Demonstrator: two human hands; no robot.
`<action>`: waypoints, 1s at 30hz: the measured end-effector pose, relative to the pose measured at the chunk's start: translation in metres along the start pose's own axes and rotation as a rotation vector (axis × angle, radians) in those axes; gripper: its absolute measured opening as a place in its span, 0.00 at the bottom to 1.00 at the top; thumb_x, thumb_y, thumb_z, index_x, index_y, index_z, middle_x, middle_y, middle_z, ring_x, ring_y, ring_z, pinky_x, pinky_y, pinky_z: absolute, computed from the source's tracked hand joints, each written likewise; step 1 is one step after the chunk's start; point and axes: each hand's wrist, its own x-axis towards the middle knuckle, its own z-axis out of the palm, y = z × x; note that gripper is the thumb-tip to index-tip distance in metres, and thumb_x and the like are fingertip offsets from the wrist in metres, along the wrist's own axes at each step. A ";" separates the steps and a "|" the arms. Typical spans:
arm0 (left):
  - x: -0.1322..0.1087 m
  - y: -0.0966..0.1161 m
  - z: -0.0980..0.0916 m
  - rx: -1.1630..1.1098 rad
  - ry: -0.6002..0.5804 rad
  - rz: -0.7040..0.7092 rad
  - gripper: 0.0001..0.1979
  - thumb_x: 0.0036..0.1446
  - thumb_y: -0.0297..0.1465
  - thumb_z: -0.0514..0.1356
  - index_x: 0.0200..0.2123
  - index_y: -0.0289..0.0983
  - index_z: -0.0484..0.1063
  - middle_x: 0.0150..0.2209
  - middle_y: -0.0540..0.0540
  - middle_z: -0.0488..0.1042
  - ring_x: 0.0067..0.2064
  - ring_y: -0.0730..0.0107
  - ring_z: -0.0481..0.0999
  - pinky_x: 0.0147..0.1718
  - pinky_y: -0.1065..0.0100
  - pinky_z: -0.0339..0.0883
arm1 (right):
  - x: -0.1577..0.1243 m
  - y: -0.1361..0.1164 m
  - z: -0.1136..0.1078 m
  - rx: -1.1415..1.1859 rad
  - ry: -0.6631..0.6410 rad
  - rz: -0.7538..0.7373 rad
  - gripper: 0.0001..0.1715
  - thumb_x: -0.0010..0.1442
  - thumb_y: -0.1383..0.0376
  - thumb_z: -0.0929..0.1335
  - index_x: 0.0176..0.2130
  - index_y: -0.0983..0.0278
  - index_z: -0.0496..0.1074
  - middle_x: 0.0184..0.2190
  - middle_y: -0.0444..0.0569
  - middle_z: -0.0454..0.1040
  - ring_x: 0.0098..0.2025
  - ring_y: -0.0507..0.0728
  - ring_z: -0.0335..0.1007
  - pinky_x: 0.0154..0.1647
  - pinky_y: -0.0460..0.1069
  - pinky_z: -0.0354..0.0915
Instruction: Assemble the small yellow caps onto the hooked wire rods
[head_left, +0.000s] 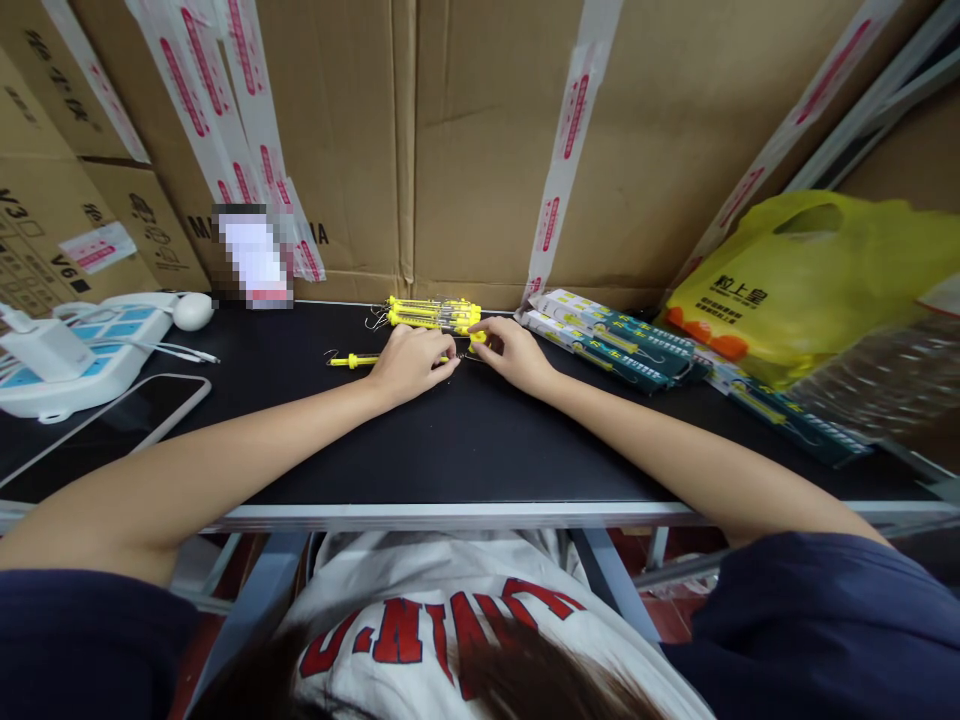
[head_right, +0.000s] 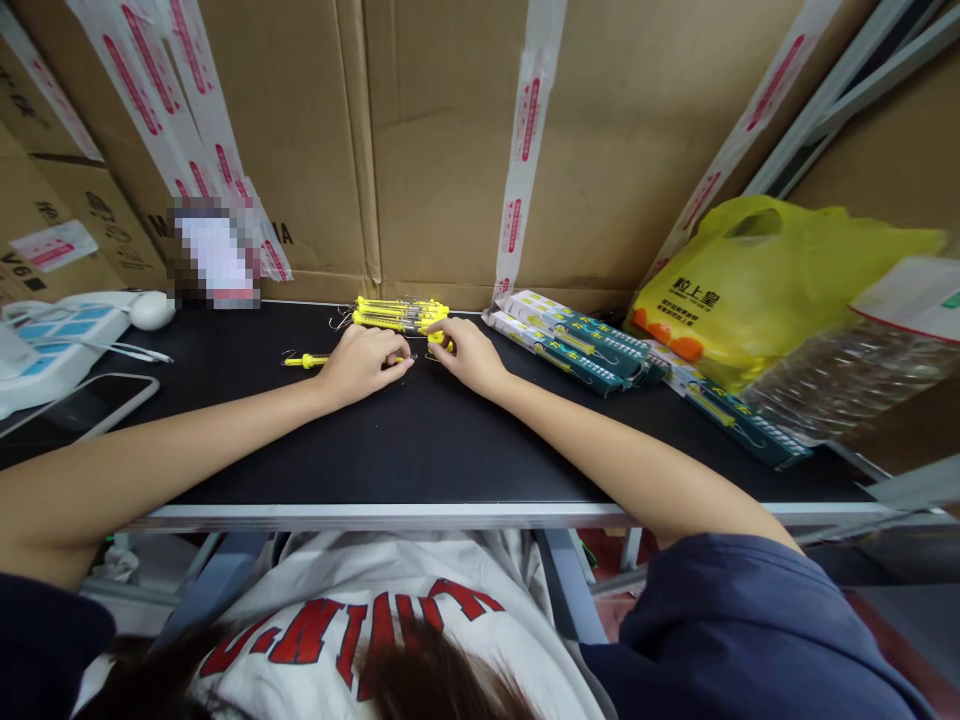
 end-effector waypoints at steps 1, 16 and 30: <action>0.000 0.000 0.000 0.014 -0.015 0.002 0.09 0.62 0.35 0.57 0.34 0.38 0.73 0.30 0.49 0.76 0.35 0.65 0.74 0.39 0.63 0.55 | 0.000 0.002 0.001 -0.056 -0.020 -0.011 0.09 0.60 0.64 0.68 0.42 0.62 0.74 0.33 0.49 0.72 0.34 0.56 0.63 0.40 0.52 0.61; 0.000 0.000 0.000 0.016 -0.041 -0.010 0.12 0.66 0.36 0.54 0.40 0.37 0.75 0.34 0.46 0.78 0.39 0.62 0.75 0.41 0.61 0.56 | -0.003 -0.014 -0.008 -0.054 -0.080 -0.290 0.08 0.60 0.66 0.66 0.40 0.62 0.73 0.34 0.49 0.69 0.39 0.58 0.65 0.43 0.53 0.64; 0.004 -0.007 -0.014 0.216 -0.101 0.001 0.14 0.60 0.37 0.57 0.44 0.35 0.73 0.44 0.41 0.76 0.49 0.54 0.73 0.46 0.59 0.60 | 0.003 -0.012 -0.024 -0.390 -0.118 0.054 0.04 0.54 0.67 0.67 0.29 0.63 0.65 0.29 0.49 0.69 0.33 0.56 0.61 0.34 0.50 0.54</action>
